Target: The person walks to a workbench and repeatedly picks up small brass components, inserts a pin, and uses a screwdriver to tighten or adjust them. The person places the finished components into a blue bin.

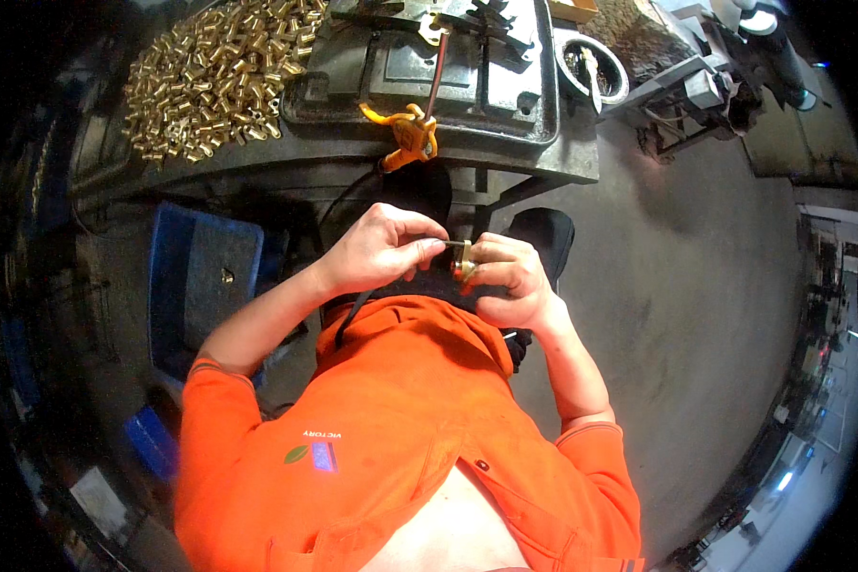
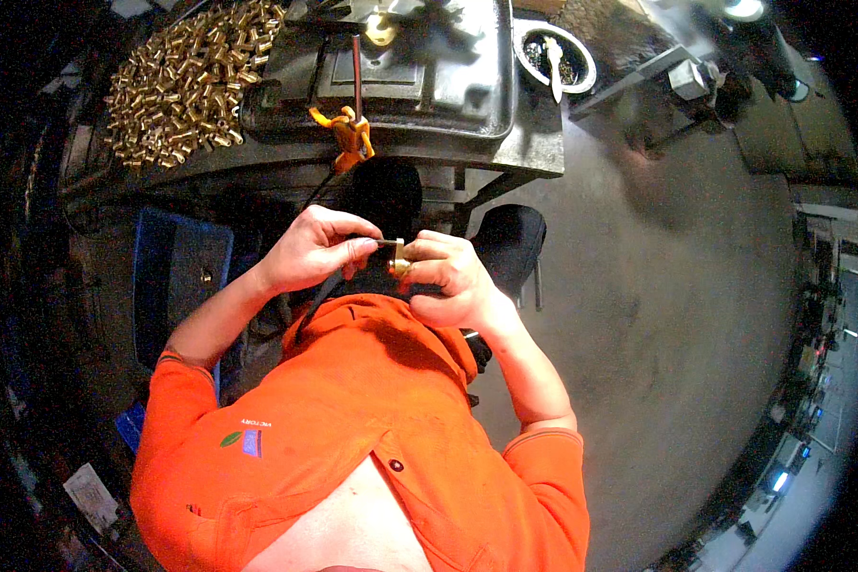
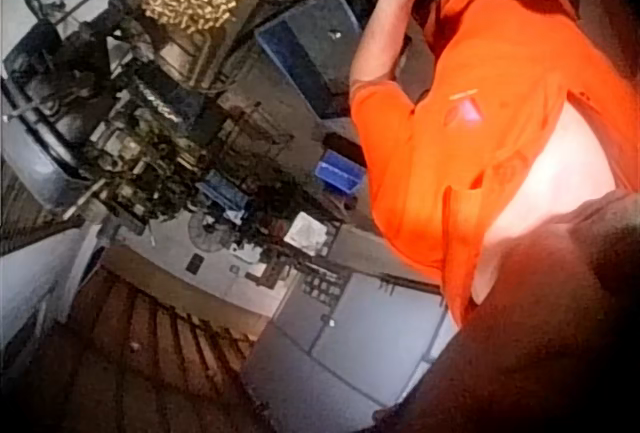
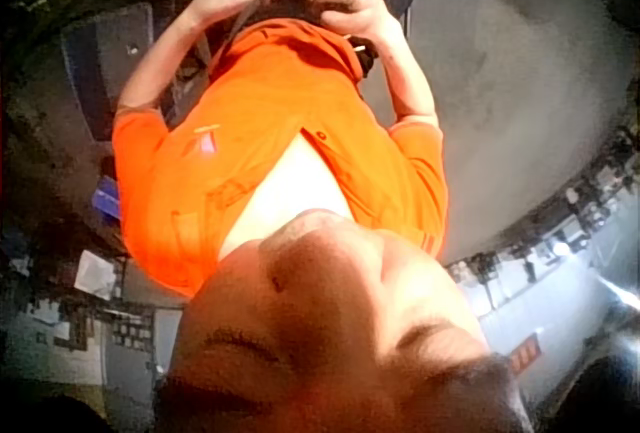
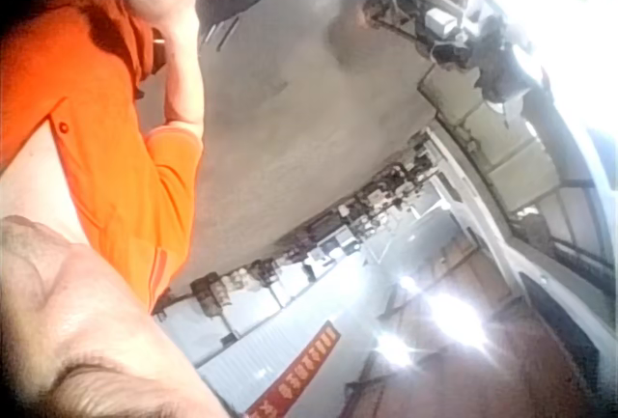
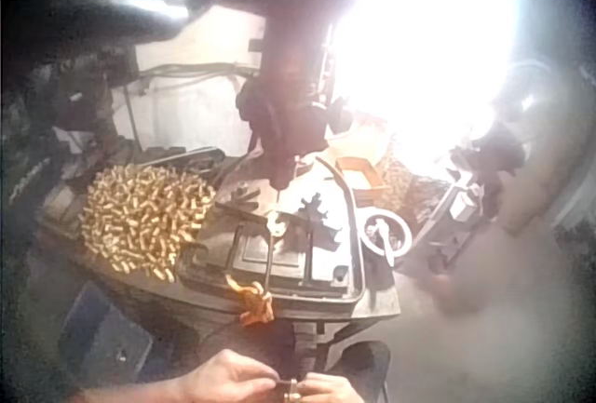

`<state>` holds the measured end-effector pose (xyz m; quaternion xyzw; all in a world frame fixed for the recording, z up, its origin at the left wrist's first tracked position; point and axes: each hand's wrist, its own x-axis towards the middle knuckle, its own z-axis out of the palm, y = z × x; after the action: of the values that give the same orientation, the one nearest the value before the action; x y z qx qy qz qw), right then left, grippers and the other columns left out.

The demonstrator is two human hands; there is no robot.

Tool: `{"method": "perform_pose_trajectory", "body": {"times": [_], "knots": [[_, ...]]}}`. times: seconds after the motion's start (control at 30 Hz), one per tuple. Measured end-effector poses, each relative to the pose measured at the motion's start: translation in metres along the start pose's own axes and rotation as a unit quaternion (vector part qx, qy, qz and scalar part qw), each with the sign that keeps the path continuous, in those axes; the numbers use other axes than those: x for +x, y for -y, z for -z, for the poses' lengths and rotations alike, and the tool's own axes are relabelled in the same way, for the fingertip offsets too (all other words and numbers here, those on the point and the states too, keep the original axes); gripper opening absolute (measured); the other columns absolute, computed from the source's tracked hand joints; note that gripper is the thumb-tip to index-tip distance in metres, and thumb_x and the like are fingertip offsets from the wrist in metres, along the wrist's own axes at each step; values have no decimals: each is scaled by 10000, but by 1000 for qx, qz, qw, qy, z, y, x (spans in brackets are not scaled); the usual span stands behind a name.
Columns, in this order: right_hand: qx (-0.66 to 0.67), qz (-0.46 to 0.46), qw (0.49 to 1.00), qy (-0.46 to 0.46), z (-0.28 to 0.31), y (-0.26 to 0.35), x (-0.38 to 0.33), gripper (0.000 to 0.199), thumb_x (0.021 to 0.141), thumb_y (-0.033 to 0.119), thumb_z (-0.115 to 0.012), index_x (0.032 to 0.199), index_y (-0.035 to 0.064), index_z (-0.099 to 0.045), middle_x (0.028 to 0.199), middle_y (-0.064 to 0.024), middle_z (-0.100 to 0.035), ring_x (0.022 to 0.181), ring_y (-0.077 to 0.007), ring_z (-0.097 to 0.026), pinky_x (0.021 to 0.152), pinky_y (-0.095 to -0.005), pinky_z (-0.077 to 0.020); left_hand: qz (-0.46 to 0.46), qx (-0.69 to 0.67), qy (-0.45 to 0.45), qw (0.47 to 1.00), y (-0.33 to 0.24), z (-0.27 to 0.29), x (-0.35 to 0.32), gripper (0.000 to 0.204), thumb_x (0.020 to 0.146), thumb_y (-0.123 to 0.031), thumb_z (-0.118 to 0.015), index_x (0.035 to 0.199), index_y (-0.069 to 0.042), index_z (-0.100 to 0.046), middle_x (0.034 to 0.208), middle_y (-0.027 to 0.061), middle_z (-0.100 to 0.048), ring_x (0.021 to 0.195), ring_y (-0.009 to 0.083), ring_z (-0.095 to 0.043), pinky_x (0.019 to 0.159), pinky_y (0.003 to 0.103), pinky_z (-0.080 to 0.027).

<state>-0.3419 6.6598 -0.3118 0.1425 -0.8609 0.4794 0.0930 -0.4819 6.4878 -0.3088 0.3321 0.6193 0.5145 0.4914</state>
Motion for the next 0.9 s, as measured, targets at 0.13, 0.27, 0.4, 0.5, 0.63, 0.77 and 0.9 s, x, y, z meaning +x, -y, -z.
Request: {"method": "perform_pose_trajectory", "body": {"times": [0.13,0.27,0.4,0.5,0.63,0.77,0.9], "knots": [[-12,32,999,-11,-2,-6,-2,181,497,81,-601,672,35,-591,806,-94,-588,688,-253,-538,550,-337,-456,9,-16,8,1000,0,-1,1,134,877,-73,-567,915,36,-635,646,18,-586,537,65,-528,487,209,-435],[-162,65,985,5,-2,-4,-1,270,455,123,-645,706,37,-596,770,-72,-548,654,-233,-506,524,-317,-456,22,4,22,999,-6,2,2,159,887,-101,-559,899,38,-635,606,19,-572,508,72,-519,463,213,-424],[-204,87,975,25,-1,-5,0,312,427,149,-664,709,35,-590,737,-58,-515,644,-222,-488,513,-313,-452,53,-74,56,994,-2,5,6,178,887,-120,-559,894,41,-634,596,22,-574,485,77,-516,448,220,-420],[-195,95,976,23,-2,-6,1,303,431,142,-659,705,37,-588,734,-59,-511,642,-223,-485,503,-317,-445,65,-93,49,992,2,5,6,170,879,-114,-569,881,43,-634,600,23,-581,493,82,-531,450,223,-427],[-105,97,990,-6,-7,-11,-1,235,429,64,-611,656,30,-558,751,-84,-543,599,-225,-475,485,-307,-405,-61,60,-10,996,2,0,5,123,851,-76,-595,866,38,-640,623,31,-598,506,87,-548,465,223,-440],[-56,99,993,3,-5,-11,1,199,451,58,-605,643,30,-558,707,-80,-526,579,-227,-471,474,-304,-386,-168,178,-41,969,-5,1,3,99,781,-37,-622,840,38,-647,691,128,-627,567,142,-600,519,252,-457],[-73,94,993,-12,-10,-9,3,158,482,81,-609,625,45,-550,689,-76,-523,573,-242,-479,467,-323,-390,-110,101,-60,987,5,-2,1,83,765,-21,-643,835,23,-636,650,107,-605,535,158,-582,480,268,-435]]}}
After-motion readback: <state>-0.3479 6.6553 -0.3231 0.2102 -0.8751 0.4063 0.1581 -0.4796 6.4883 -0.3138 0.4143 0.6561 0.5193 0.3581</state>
